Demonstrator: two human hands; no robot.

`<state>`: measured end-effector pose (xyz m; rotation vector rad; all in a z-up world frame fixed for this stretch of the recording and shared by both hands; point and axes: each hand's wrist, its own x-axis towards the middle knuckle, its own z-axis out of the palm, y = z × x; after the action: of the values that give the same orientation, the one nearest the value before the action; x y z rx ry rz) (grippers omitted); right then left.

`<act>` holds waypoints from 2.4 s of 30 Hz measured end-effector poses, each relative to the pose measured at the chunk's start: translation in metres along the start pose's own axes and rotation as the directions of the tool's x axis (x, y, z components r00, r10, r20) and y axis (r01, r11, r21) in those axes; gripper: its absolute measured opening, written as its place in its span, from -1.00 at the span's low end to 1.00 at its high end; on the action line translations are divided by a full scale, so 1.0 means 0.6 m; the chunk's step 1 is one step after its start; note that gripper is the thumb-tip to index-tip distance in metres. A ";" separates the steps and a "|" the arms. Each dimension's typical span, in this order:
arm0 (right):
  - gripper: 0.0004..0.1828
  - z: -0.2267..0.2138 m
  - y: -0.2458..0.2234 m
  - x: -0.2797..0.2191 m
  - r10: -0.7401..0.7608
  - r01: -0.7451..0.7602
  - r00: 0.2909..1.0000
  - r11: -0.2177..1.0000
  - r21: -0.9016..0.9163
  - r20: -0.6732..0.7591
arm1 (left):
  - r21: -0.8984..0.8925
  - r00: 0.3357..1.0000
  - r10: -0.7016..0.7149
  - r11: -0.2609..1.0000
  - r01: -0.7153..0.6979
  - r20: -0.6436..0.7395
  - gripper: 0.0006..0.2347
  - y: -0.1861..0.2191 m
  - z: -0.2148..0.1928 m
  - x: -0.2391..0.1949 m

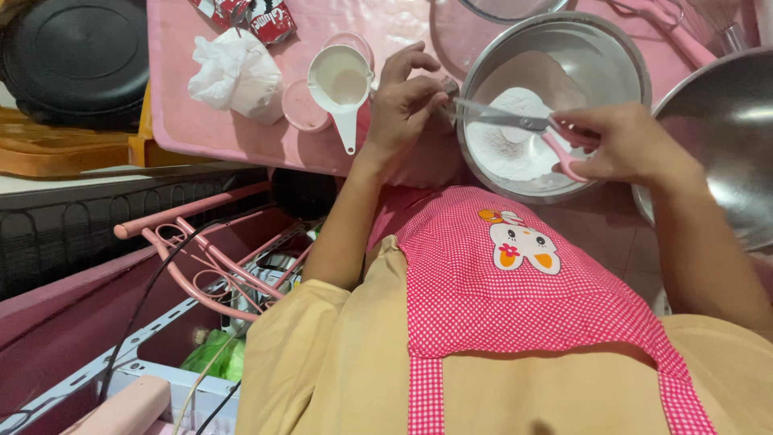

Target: The person cuts open a plastic bag of cocoa powder with scissors, pours the powder into a measuring cup, and then sifts it into a metal bowl. The person shakes the sieve to pass the powder through and uses a hand to push remaining clumps through the mesh.

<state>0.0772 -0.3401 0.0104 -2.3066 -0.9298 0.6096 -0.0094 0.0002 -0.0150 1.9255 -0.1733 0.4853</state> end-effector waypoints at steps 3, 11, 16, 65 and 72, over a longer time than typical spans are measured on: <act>-0.39 0.000 -0.016 0.003 0.137 -0.133 0.989 0.989 -0.058 0.064 | -0.169 0.993 -0.114 0.980 0.107 -0.031 -0.92 -0.004 0.004 -0.015; -0.29 0.014 0.007 0.000 0.093 -0.099 0.994 0.990 0.103 0.061 | -0.142 0.991 -0.136 0.981 0.134 -0.003 -0.95 -0.011 0.004 -0.006; -0.29 0.033 0.002 -0.005 0.062 -0.067 0.998 0.980 0.185 0.033 | -0.147 0.991 -0.134 0.980 0.133 0.004 -0.95 -0.014 0.002 -0.006; -0.06 -0.016 -0.043 0.089 -0.269 0.252 0.962 0.809 -0.531 0.046 | 0.341 0.891 -0.022 0.928 -0.150 0.453 -0.96 -0.005 -0.030 0.067; -0.07 0.001 -0.026 0.100 -0.284 0.269 0.958 0.854 -0.446 0.036 | 0.262 0.895 0.000 0.956 -0.130 0.445 -0.95 -0.013 -0.028 0.072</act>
<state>0.1087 -0.2867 0.0085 -2.4894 -1.4840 0.2500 0.0281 0.0229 0.0016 2.3032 -0.4875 0.1078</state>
